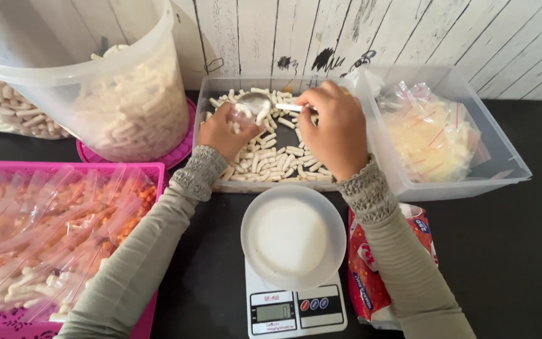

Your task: Weighing small white snacks on a digital scale and placing them into individual plastic bags.

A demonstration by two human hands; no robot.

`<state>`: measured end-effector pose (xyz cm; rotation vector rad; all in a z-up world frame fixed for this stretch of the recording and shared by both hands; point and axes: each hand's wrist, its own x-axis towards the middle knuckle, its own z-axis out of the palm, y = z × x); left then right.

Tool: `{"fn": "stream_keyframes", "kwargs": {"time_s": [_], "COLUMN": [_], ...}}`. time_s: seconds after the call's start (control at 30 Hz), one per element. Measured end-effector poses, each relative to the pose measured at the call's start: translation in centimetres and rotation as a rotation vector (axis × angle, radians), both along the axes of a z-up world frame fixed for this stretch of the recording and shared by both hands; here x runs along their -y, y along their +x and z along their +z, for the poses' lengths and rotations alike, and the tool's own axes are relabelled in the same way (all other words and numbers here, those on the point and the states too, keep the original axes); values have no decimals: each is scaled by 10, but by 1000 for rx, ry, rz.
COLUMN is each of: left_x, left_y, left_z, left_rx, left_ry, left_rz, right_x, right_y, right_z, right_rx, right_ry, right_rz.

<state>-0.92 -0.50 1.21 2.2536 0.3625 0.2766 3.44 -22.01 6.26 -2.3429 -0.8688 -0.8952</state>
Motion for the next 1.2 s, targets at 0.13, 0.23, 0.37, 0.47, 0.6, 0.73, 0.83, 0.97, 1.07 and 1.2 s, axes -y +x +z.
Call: {"fn": "stream_keyframes", "kwargs": {"time_s": [0.13, 0.23, 0.37, 0.47, 0.6, 0.73, 0.83, 0.97, 1.07, 1.2], "left_x": [-6, -5, 4, 12, 12, 1, -5, -10, -11, -17], "left_y": [10, 9, 5, 0, -14, 13, 20, 28, 24, 35], "left_z": [-17, -16, -5, 2, 17, -16, -26, -34, -24, -25], "left_rx": [84, 106, 151, 173, 136, 329, 292, 295, 246, 149], "left_ry": [12, -22, -133, -271, -606, -659, -560, -510, -390, -265], "left_rz": [-29, -52, -116, -158, -151, -236, -258, -163, -113, -88], "right_x": [2, 1, 1, 4, 29, 34, 26, 24, 25, 34], "right_y": [-14, -18, -20, -3, 17, 59, 77, 80, 73, 80], "right_z": [19, 19, 21, 12, 14, -47, -80, -84, -80, -108], "right_rx": [68, 166, 248, 259, 225, 164, -188, -597, -660, -716], "right_ry": [-29, -88, -109, -84, -44, -136, -178, -275, -316, -379], "right_rz": [55, 68, 50, 42, -93, -220, -216, -184, -185, -215]}}
